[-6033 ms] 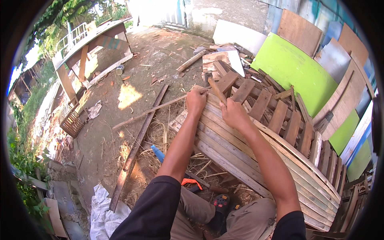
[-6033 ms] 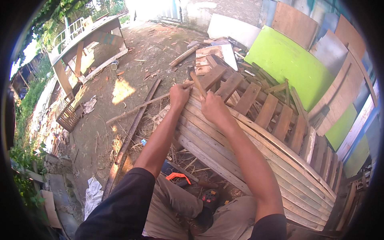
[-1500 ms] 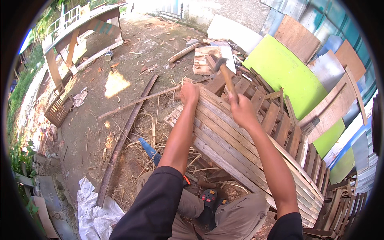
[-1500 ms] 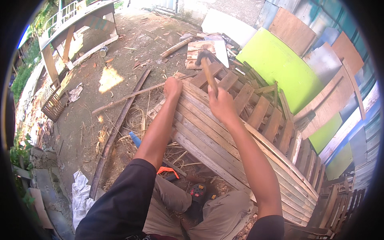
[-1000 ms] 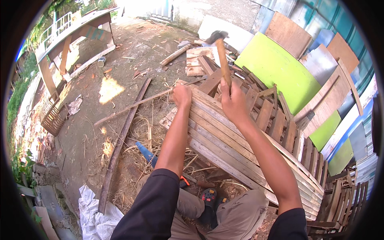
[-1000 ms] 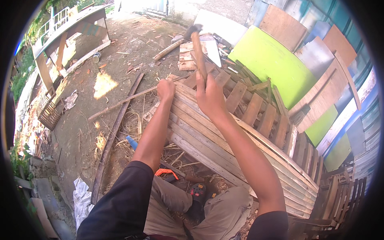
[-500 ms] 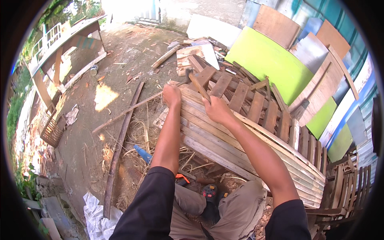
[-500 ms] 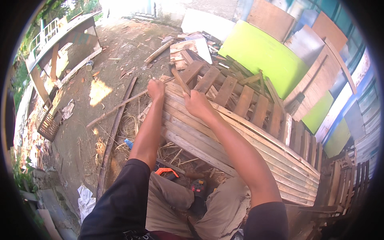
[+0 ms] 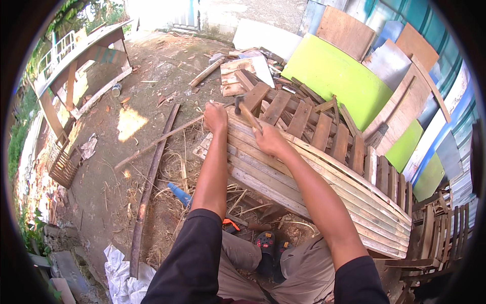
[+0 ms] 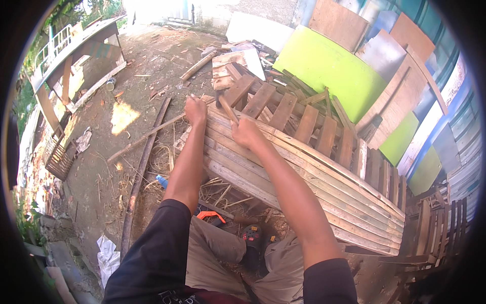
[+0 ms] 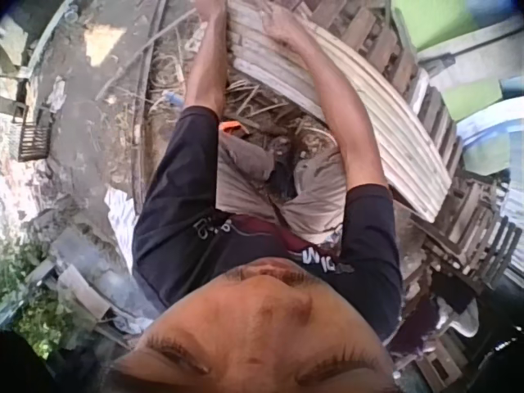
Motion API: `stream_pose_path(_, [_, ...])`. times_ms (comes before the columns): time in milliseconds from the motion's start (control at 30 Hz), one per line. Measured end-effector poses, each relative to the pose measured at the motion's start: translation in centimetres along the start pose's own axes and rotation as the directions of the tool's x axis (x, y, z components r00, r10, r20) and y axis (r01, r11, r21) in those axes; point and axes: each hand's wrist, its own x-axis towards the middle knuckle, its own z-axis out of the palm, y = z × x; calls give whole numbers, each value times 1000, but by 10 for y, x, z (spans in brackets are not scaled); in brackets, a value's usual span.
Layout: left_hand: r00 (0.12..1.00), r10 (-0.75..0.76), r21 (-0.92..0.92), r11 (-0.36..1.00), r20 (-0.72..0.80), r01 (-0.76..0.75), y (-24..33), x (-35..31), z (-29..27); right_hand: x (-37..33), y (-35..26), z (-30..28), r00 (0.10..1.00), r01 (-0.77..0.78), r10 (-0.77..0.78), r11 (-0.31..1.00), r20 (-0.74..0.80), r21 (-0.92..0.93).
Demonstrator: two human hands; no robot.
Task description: The person smooths thin wooden slats with a metal file, then places them on a wooden pallet. They use a hammer to tap the slats into place, repeating the process of filing and arranging multiple slats.
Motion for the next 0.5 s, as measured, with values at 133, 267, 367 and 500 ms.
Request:
stream_pose_path(133, [1000, 18, -17, 1000, -1, -18, -5, 6, -5, 1, -20, 6, 991, 22, -13, 998, -135, 65])
stream_pose_path(267, [999, 17, -89, 996, -43, -21, -5, 0, -2, 10, -1, 9, 989, 136, -127, 981, 74, -135])
stream_pose_path(367, [998, 9, -122, 992, -65, -17, -8, -1, 4, 11, 9, 25, 997, -6, 17, 988, 74, -152])
stream_pose_path(500, [994, 102, -64, 993, -28, -103, -13, 8, 3, -28, -15, -36, 962, -265, 268, 962, 57, -64])
